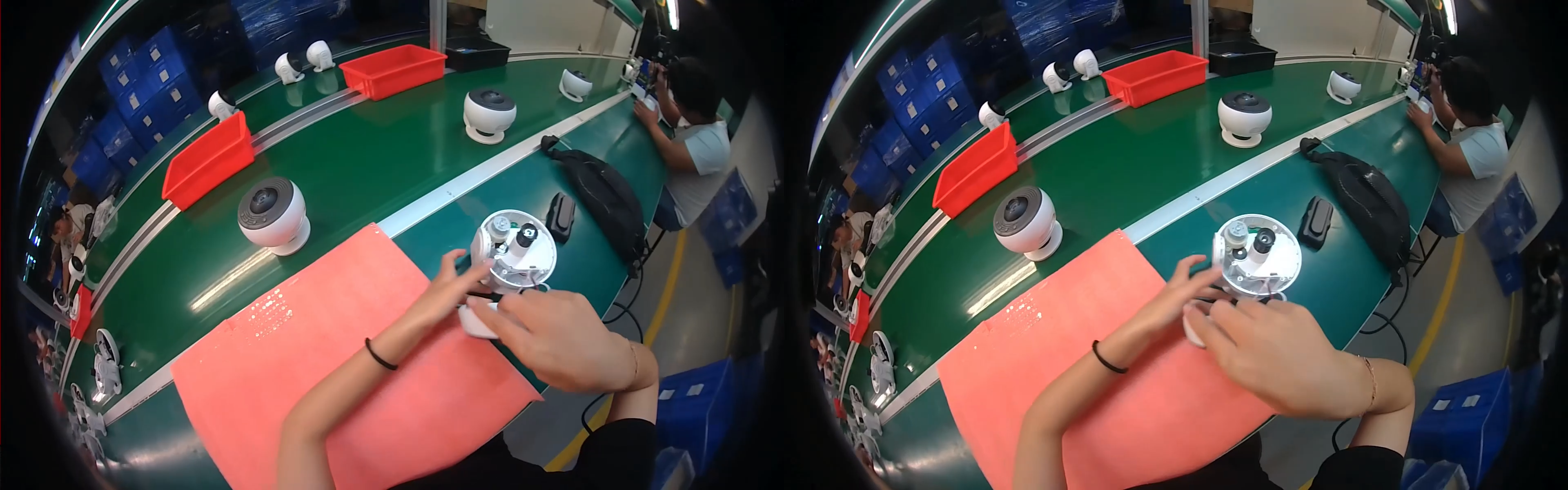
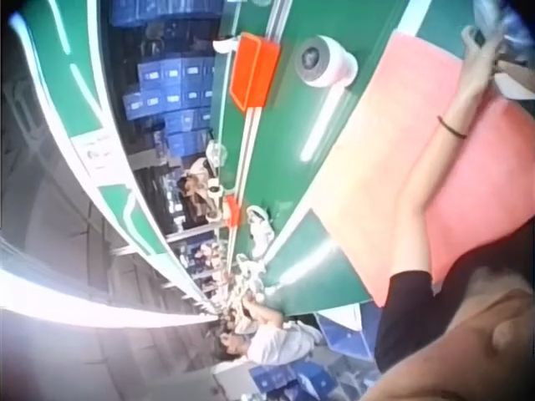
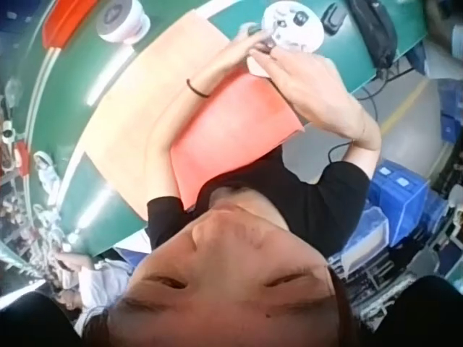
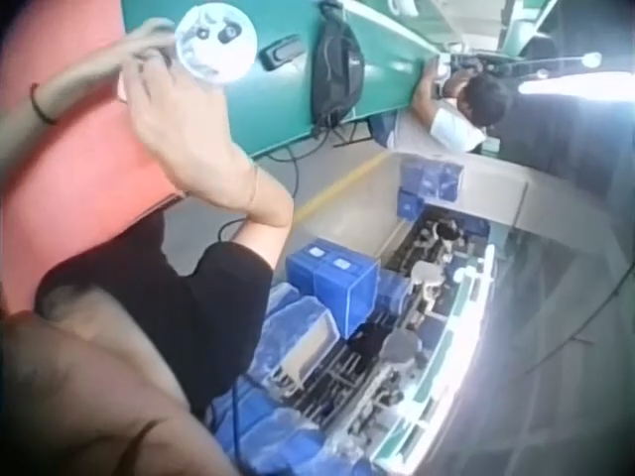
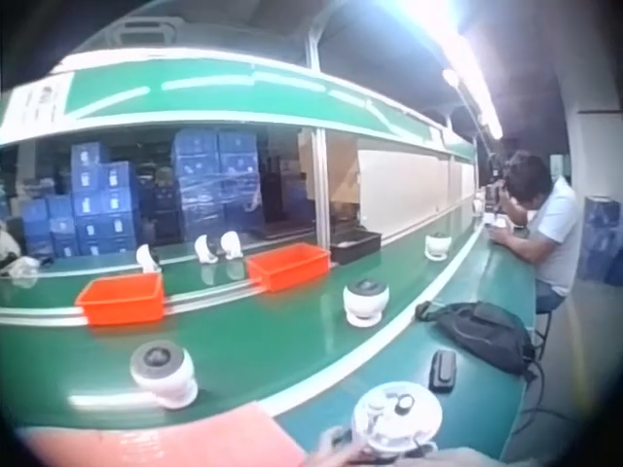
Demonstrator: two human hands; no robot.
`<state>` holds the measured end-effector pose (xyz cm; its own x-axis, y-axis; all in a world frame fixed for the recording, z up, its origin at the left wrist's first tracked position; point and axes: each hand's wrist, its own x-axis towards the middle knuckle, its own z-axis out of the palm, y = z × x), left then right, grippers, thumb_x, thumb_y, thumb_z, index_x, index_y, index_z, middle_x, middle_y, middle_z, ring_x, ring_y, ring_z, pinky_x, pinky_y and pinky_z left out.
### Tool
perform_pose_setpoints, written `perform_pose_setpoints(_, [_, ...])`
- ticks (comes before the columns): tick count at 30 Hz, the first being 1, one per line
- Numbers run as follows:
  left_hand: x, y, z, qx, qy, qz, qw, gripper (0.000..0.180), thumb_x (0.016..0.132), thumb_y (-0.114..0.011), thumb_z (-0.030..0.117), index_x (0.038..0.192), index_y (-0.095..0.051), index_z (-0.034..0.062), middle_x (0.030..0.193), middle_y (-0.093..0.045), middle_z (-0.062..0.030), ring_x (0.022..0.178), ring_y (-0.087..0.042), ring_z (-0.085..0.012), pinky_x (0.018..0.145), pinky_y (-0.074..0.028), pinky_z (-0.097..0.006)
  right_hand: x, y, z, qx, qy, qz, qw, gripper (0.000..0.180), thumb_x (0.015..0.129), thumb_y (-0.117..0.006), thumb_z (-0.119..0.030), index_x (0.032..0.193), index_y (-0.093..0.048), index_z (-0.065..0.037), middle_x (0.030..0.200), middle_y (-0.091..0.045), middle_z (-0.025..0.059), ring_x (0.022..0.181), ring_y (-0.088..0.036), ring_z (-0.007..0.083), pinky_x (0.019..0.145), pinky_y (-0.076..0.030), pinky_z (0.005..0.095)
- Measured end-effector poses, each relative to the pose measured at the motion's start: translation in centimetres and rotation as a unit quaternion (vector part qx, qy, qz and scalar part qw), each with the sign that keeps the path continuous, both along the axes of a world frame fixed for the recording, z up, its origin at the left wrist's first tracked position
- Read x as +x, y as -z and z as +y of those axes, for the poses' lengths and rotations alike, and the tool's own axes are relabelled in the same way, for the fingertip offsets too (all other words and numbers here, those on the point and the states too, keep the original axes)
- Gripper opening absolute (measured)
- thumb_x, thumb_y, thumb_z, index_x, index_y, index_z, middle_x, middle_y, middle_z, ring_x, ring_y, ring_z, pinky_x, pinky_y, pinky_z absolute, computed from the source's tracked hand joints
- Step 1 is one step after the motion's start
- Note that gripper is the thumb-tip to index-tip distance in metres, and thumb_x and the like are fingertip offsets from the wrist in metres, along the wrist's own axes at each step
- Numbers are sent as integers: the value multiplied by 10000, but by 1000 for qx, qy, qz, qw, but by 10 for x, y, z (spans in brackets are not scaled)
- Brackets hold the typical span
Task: The worker is assembling and inspecting white spherical security cameras on a production line conveyor belt.
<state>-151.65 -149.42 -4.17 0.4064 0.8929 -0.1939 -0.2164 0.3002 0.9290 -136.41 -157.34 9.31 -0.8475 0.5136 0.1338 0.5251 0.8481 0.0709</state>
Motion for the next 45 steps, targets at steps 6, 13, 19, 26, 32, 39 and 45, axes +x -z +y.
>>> perform_pose_setpoints(6, [35,-8,-1,-4,-25,-126,992,710,796,-617,171,1353,-177,154,1171,-457,-151,910,-592,-231,682,-530,-289,1,-1,-17,38,-109,51,992,529,690,-496,-101,1214,-506,-22,739,-459,8,623,-489,146,545,-393,265])
perform_pose_setpoints(13, [-54,-47,-49,69,-136,-62,986,598,824,-537,157,1336,-229,143,1093,-521,-135,877,-605,-206,715,-512,-317,-3,-14,-36,-12,-210,143,967,345,685,-587,-110,1028,-568,-75,832,-552,26,671,-528,146,653,-431,302])
perform_pose_setpoints(19, [-126,-29,-132,53,-112,89,988,618,820,-543,144,1349,-227,107,970,-580,-108,817,-600,-140,696,-487,-288,-21,-4,-35,-384,-299,154,860,196,743,-615,-43,880,-474,-29,894,-524,123,788,-549,267,817,-442,453])
perform_pose_setpoints(26, [-162,-39,-190,-27,-69,200,977,732,771,-679,213,1357,-260,79,1056,-593,-210,964,-605,-282,814,-477,-365,-62,20,-36,-641,-288,67,709,184,776,-553,18,939,-468,12,931,-507,159,882,-535,317,941,-380,455])
perform_pose_setpoints(32, [-172,-30,-234,466,-171,485,720,430,686,-675,121,1108,-600,137,891,-614,-23,686,-613,-129,484,-470,-248,-78,28,-36,-660,-309,56,682,228,774,-554,19,988,-477,11,957,-515,146,900,-534,310,913,-403,404])
perform_pose_setpoints(39, [-171,-18,-220,525,-69,422,736,274,670,-622,81,903,-690,208,764,-521,19,522,-498,-98,412,-381,-214,-95,24,-23,-737,-172,38,653,350,786,-572,39,1112,-450,-2,1049,-532,96,962,-533,174,797,-437,293])
perform_pose_setpoints(45, [-170,-21,-212,348,-45,412,841,76,755,-621,165,827,-636,148,1012,-455,-15,701,-540,-160,505,-453,-305,-89,33,-2,-771,16,191,607,400,745,-615,40,1109,-459,-15,1048,-525,70,1001,-494,131,736,-446,273])
